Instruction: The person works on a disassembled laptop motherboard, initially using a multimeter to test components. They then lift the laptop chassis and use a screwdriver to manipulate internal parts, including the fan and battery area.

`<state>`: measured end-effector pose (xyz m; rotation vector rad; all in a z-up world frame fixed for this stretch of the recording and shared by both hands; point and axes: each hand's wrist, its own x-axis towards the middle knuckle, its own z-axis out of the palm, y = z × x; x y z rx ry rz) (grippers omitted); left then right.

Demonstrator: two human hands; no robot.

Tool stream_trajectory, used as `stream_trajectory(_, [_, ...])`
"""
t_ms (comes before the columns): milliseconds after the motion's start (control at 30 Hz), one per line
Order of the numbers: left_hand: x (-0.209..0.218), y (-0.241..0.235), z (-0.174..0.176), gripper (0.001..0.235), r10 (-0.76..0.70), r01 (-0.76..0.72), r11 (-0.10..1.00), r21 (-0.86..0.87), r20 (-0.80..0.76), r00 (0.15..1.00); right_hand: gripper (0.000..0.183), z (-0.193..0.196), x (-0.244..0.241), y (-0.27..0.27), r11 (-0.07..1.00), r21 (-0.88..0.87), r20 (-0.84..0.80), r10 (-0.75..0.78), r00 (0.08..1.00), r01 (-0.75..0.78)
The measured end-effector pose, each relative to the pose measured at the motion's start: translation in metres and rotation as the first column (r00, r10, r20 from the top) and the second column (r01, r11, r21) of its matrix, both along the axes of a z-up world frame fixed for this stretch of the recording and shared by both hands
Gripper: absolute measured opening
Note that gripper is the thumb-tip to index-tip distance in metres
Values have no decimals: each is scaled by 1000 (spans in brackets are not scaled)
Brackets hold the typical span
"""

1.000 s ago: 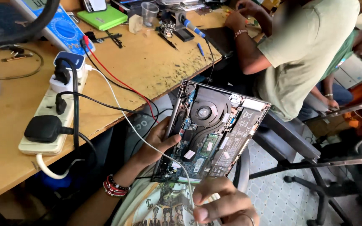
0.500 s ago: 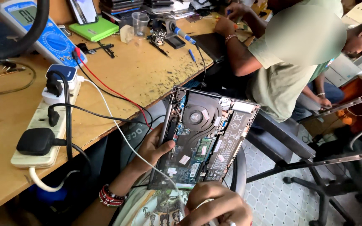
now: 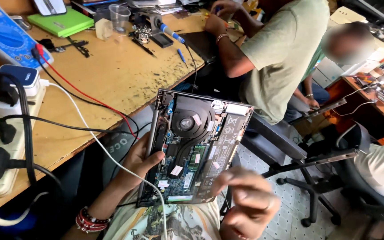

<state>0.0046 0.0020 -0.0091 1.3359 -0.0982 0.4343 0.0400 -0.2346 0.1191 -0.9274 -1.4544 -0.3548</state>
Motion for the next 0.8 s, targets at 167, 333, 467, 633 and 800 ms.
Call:
stream_trajectory(167, [2,5,-6,42,20,-19,997,-71,5,1000,31,39,96,-33,963,93,-8,-252,968,252])
stream_trajectory(333, [1,7,11,47,22,-11,997,75,-145,989,12,86,193,4,884,76,-181,-442,879,461])
stream_trajectory(467, [8,6,-18,43,30,-45,995,-94,-154,988,6,111,276,74,945,-63,-289,-326,900,321])
stream_trajectory(633, [6,11,-54,57,43,-126,976,-180,-403,914,13,109,385,176,894,-277,-239,-418,877,351])
stream_trajectory(800, [-1,-14,-47,29,-60,-362,771,-523,-627,777,19,60,492,256,678,-273,600,-434,672,682])
